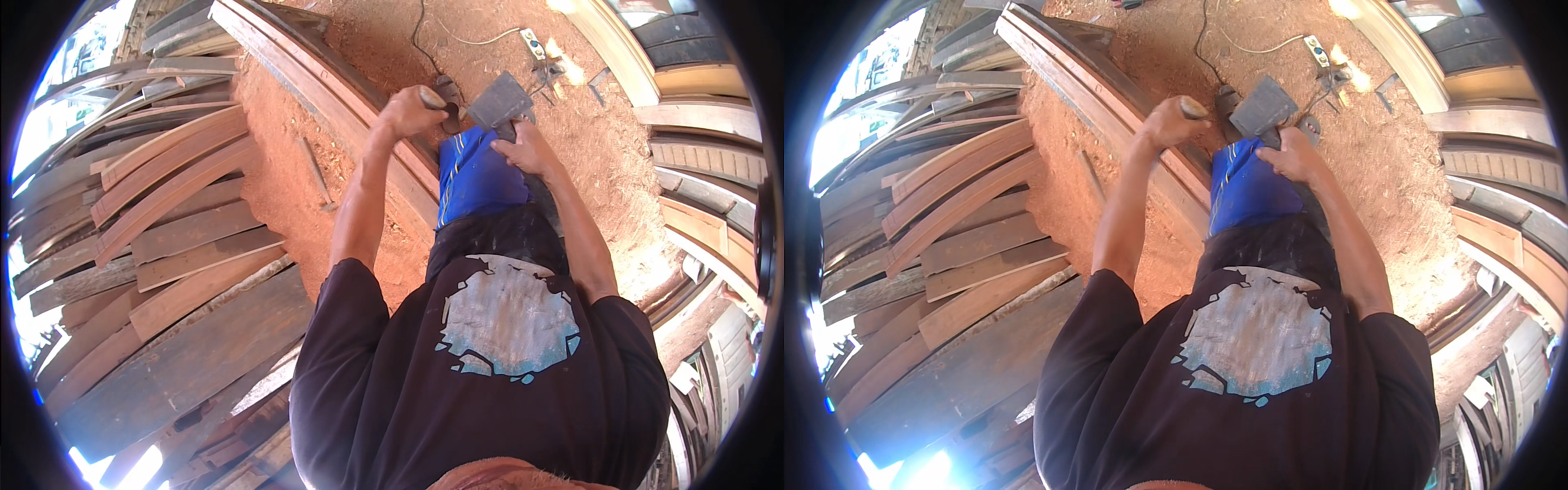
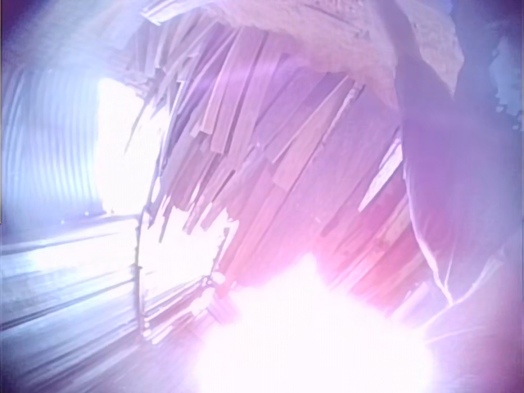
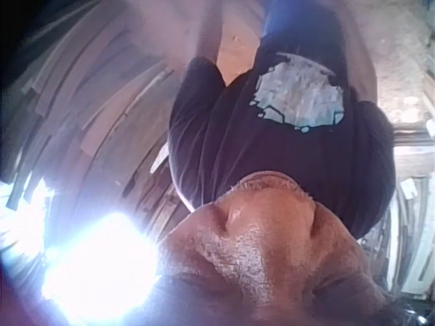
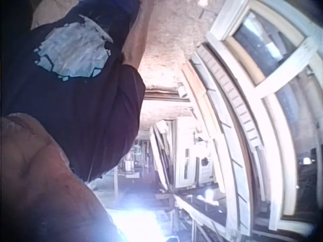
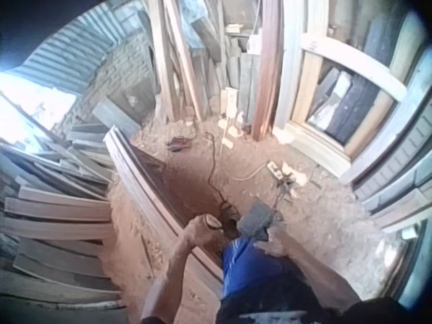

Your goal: The person uses a hand chisel and a wooden mallet to shape a long wooden plank. They repeatedly strike the chisel to remove wood shavings, rotating the plank to work on different edges. The person continues this process throughout the clip, focusing on smoothing and refining the plank's surface.

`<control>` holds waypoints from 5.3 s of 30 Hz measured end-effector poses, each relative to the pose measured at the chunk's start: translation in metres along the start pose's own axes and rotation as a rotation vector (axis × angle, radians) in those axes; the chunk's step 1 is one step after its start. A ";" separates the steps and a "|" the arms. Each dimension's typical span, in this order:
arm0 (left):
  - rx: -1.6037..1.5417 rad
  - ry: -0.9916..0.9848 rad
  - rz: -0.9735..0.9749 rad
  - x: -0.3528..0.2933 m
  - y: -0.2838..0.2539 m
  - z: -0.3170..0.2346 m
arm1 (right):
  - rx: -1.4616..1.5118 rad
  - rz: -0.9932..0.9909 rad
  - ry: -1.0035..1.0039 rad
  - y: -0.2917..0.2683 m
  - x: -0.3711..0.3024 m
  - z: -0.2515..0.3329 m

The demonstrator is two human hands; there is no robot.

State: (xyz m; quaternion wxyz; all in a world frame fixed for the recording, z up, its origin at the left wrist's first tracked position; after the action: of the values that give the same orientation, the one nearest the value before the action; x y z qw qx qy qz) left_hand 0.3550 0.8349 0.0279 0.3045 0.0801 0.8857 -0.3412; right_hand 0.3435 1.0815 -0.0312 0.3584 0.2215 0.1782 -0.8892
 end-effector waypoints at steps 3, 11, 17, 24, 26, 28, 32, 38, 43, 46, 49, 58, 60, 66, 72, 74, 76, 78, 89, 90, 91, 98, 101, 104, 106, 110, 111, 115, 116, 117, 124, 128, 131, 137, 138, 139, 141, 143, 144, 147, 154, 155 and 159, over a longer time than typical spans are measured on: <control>-0.029 -0.209 -0.265 -0.017 -0.039 0.053 | -0.114 0.005 0.045 -0.024 0.000 -0.020; 0.047 -0.616 -0.430 -0.097 0.044 0.221 | -0.609 -0.042 0.338 -0.094 -0.002 -0.217; -0.124 -0.829 -0.283 -0.099 0.104 0.213 | -0.177 0.326 1.046 -0.111 -0.085 -0.426; -0.113 -0.913 -0.284 -0.102 0.092 0.208 | -0.802 0.427 0.687 -0.157 -0.080 -0.415; -0.155 -0.903 -0.289 -0.099 0.089 0.206 | -0.704 0.269 0.793 -0.171 -0.062 -0.409; -0.172 -0.899 -0.298 -0.099 0.087 0.208 | -0.762 0.256 0.714 -0.177 -0.024 -0.377; -0.202 -0.882 -0.347 -0.096 0.090 0.216 | -0.816 0.327 0.585 -0.166 0.045 -0.182; -0.264 -0.868 -0.362 -0.103 0.091 0.214 | -0.263 0.175 0.514 -0.158 0.114 -0.151; -0.098 -0.839 -0.425 -0.098 0.082 0.209 | -0.303 0.199 0.483 -0.142 0.139 -0.138; -0.157 -0.840 -0.449 -0.109 0.113 0.245 | -0.585 0.360 0.486 -0.126 0.137 -0.134; -0.144 -0.812 -0.472 -0.090 0.100 0.233 | -0.821 0.335 0.365 -0.142 0.139 -0.188; -0.213 -0.804 -0.424 -0.100 0.096 0.225 | -0.878 0.399 0.520 -0.164 0.104 -0.181; -0.209 -0.821 -0.395 -0.094 0.098 0.228 | -0.892 0.334 0.491 -0.174 0.097 -0.179; -0.232 -0.787 -0.549 -0.112 0.148 0.284 | -0.990 0.360 0.474 -0.155 0.087 -0.133; -0.315 -0.566 -0.535 -0.112 0.097 0.225 | -1.077 0.422 0.327 -0.136 0.054 -0.121; -0.309 -0.585 -0.561 -0.125 0.121 0.263 | -1.145 0.336 0.307 -0.133 0.061 -0.133; -0.351 -0.582 -0.603 -0.147 0.143 0.280 | -1.130 0.260 0.326 -0.127 0.054 -0.116; -0.475 -0.564 -0.655 -0.182 0.162 0.264 | -1.107 0.256 0.287 -0.131 0.055 -0.103; -0.546 -0.642 -0.445 -0.251 0.272 0.190 | -1.195 0.444 0.160 -0.165 0.011 -0.208; -0.562 -0.639 -0.444 -0.254 0.287 0.188 | -1.062 0.465 0.273 -0.166 0.003 -0.221; -0.522 -0.674 -0.452 -0.258 0.291 0.179 | -0.920 0.476 0.389 -0.164 -0.010 -0.231; -0.416 -0.828 -0.496 -0.253 0.319 0.166 | -0.560 0.453 0.608 -0.168 -0.085 -0.269; -0.327 -0.894 -0.550 -0.260 0.314 0.154 | -0.447 0.416 0.644 -0.175 -0.112 -0.281; -0.326 -0.931 -0.436 -0.261 0.308 0.143 | -0.414 0.400 0.618 -0.183 -0.124 -0.304; -0.232 -0.926 -0.416 -0.252 0.294 0.137 | -0.263 0.331 0.616 -0.178 -0.132 -0.297; -0.190 -0.925 -0.389 -0.256 0.305 0.150 | -0.143 0.266 0.427 -0.149 -0.116 -0.259; -0.201 -0.900 -0.426 -0.255 0.304 0.152 | -0.129 0.259 0.331 -0.138 -0.109 -0.234; -0.203 -0.806 -0.455 -0.256 0.302 0.147 | 0.068 0.213 0.172 -0.088 -0.087 -0.142; -0.186 -0.802 -0.490 -0.258 0.300 0.145 | 0.143 0.192 0.141 -0.077 -0.086 -0.118; -0.177 -0.802 -0.530 -0.261 0.302 0.147 | 0.180 0.179 0.085 -0.065 -0.089 -0.086; -0.322 -0.621 -0.569 -0.257 0.311 0.155 | 0.149 0.002 -0.525 -0.005 -0.161 0.030; -0.358 -0.451 -0.541 -0.248 0.314 0.191 | 0.145 0.026 -0.548 0.030 -0.205 0.020; -0.364 -0.313 -0.786 -0.244 0.267 0.203 | 0.109 0.007 -0.585 0.043 -0.218 0.021; -0.777 0.056 -0.878 -0.255 0.118 0.085 | 0.059 0.115 -0.416 0.054 -0.214 0.037; -0.764 0.117 -0.892 -0.252 0.105 0.072 | 0.105 0.100 -0.448 0.056 -0.219 0.049; -0.753 0.178 -0.901 -0.249 0.097 0.060 | 0.125 0.082 -0.488 0.057 -0.226 0.065; -0.730 0.295 -0.891 -0.232 0.090 0.058 | 0.157 0.057 -0.579 0.058 -0.238 0.102; -0.696 0.411 -0.844 -0.206 0.088 0.069 | 0.190 0.021 -0.701 0.054 -0.248 0.125; -0.663 0.448 -0.834 -0.198 0.086 0.067 | 0.225 0.006 -0.740 0.051 -0.252 0.134; -0.737 0.501 -0.816 -0.188 0.090 0.073 | 0.275 0.019 -0.840 0.042 -0.260 0.149; -0.656 0.558 -0.713 -0.189 0.087 0.078 | 0.250 -0.070 -0.992 0.036 -0.266 0.180; -0.647 0.538 -0.674 -0.190 0.088 0.077 | 0.233 -0.080 -1.007 0.039 -0.265 0.185; -0.825 0.537 -0.592 -0.188 0.101 0.077 | 0.269 -0.124 -1.015 0.047 -0.262 0.196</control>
State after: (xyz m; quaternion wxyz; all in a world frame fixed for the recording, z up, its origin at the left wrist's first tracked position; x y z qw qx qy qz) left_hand 0.5780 0.8732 0.0388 -0.0335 -0.2127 0.9765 -0.0059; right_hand 0.4939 1.1030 0.2624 0.3147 -0.2038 -0.1205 -0.9192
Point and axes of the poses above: each hand's wrist, its own x-axis towards the middle knuckle, its own y-axis out of the palm, z = x × y, the point moved 7 cm from there along x, towards the middle knuckle, and after that the axes turned 1 degree about y, right-handed, at the moved point
